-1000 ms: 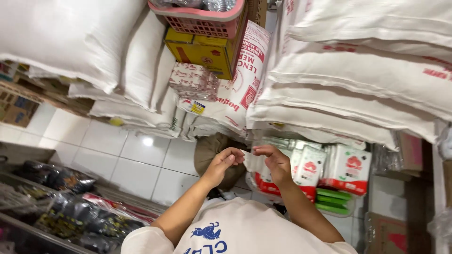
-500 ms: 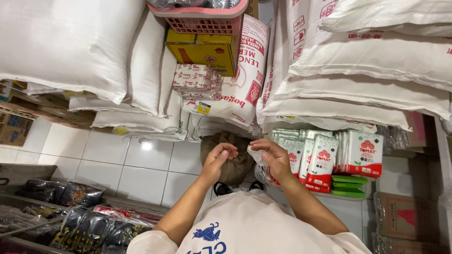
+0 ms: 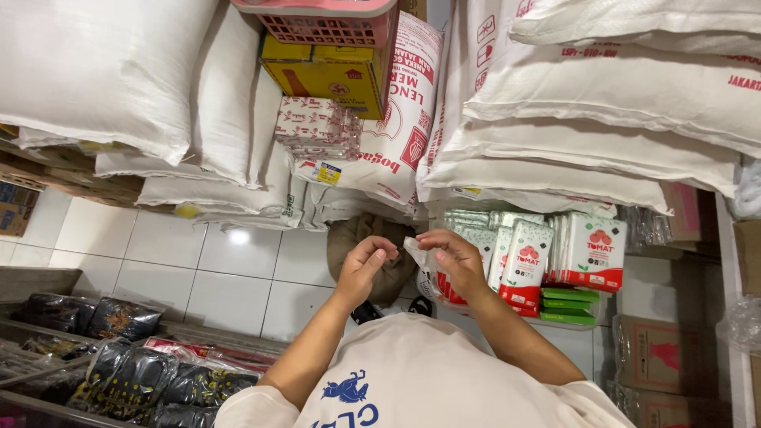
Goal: The person repeatedly picks up stacks of small, round, foil containers from a pink basket and places them onto a white shelf. The action is performed multiple times in a repetitive cycle.
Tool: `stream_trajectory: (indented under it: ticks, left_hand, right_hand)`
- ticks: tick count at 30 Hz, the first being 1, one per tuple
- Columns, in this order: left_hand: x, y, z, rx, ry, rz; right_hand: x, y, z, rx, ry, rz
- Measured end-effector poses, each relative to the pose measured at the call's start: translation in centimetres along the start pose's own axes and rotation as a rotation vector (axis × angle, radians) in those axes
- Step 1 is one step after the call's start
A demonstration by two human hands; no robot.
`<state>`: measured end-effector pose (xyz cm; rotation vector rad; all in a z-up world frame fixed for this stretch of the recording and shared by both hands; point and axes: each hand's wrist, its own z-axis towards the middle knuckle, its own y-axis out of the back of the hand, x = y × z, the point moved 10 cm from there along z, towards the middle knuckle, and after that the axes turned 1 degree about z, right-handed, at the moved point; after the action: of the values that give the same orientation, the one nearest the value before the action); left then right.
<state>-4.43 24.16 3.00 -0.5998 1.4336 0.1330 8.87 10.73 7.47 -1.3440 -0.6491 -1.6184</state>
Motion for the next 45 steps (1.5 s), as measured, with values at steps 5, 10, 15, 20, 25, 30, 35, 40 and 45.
stream_trajectory:
  ticks: [5, 10, 15, 20, 25, 30, 35, 40, 45]
  left_hand:
    - [0.2, -0.8, 0.3, 0.002, 0.006, -0.023]
    - [0.1, -1.4, 0.6, 0.006, 0.001, 0.004]
    - [0.2, -1.8, 1.0, 0.007, 0.007, -0.013]
    - [0.3, -1.8, 1.1, -0.020, -0.003, 0.026]
    - [0.4, -1.8, 0.7, -0.070, -0.020, 0.011]
    - [1.1, -1.1, -0.3, -0.127, -0.020, 0.064]
    - [1.0, -0.1, -1.5, -0.185, -0.037, 0.112]
    - [1.2, 1.1, -1.5, -0.205, -0.027, 0.086]
    - [1.0, 3.4, 0.2, -0.160, 0.001, -0.003]
  right_hand:
    - [0.0, 0.8, -0.4, -0.011, 0.013, 0.007]
    - [0.0, 1.8, -0.6, -0.038, -0.016, 0.002]
    - [0.4, 2.2, -0.5, -0.051, -0.023, -0.020]
    - [0.2, 2.7, -0.3, -0.049, -0.007, -0.022]
    - [-0.9, 3.1, 0.0, -0.033, -0.014, -0.007]
    - [-3.3, 3.2, 0.5, -0.010, -0.078, 0.100]
    - [-3.5, 2.6, 0.9, 0.029, -0.066, 0.106]
    - [-3.6, 2.3, 1.4, 0.002, -0.095, 0.068]
    - [-4.0, 1.2, 2.8, -0.032, -0.095, -0.012]
